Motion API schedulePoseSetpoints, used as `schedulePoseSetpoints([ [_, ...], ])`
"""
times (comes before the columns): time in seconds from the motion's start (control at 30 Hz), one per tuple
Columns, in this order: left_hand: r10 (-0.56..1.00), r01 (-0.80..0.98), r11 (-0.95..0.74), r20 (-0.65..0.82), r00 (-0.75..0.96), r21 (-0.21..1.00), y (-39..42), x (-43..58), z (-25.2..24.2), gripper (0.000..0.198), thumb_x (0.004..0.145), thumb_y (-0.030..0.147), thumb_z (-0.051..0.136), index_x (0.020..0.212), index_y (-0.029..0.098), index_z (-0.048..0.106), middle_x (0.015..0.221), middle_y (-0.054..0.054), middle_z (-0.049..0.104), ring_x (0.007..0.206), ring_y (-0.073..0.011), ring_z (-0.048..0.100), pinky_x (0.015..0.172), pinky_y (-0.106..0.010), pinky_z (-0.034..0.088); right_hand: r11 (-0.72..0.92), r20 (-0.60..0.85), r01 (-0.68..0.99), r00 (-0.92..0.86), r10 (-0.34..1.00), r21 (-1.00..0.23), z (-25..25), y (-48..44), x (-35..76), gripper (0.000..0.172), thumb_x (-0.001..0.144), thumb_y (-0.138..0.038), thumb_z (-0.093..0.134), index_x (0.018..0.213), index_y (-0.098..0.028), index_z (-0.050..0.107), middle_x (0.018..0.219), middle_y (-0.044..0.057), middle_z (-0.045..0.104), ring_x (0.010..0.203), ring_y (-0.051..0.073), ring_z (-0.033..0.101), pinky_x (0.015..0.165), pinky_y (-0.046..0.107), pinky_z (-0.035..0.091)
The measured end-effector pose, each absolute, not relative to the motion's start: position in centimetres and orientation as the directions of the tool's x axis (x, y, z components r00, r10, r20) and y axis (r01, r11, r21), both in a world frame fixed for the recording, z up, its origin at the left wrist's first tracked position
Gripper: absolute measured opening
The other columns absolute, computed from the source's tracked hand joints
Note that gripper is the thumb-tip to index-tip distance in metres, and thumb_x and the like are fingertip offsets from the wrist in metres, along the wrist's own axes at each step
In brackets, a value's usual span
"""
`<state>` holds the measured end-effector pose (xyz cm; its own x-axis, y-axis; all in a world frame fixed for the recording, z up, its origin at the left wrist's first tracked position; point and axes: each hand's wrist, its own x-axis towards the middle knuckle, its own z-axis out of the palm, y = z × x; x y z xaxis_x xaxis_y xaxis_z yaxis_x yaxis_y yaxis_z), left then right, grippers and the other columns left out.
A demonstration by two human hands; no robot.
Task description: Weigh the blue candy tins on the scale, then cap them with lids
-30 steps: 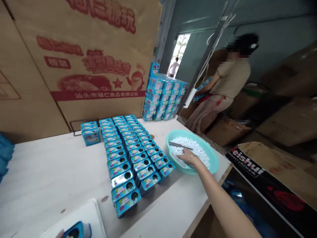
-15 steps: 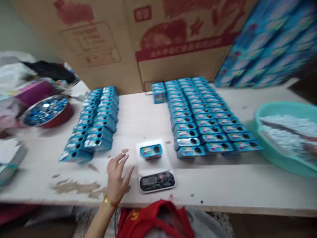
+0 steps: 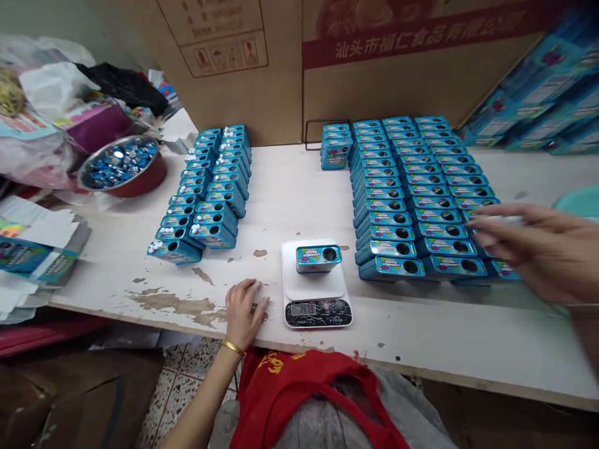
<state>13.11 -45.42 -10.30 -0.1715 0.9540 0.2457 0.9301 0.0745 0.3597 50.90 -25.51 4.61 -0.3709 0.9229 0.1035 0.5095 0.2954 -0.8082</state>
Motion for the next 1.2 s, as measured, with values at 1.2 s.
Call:
schedulePoseSetpoints([
  [1.2, 0.957, 0.904, 0.099, 0.208, -0.201, 0.415, -45.2, 13.2, -10.1, 0.030, 0.087, 0.035, 0.052, 0.113, 0.021, 0.056, 0.118, -0.009, 0.056, 0.111, -0.0241, 0.049, 0.101, -0.044, 0.032, 0.599, -0.071, 0.658, -0.698, 0.712, -0.457, 5.1, -27.3, 36.2, 0.020, 0.080, -0.013, 0.054, 0.095, -0.018, 0.067, 0.092, 0.011, 0.066, 0.086, 0.026, 0.062, 0.075, 0.038, 0.048],
])
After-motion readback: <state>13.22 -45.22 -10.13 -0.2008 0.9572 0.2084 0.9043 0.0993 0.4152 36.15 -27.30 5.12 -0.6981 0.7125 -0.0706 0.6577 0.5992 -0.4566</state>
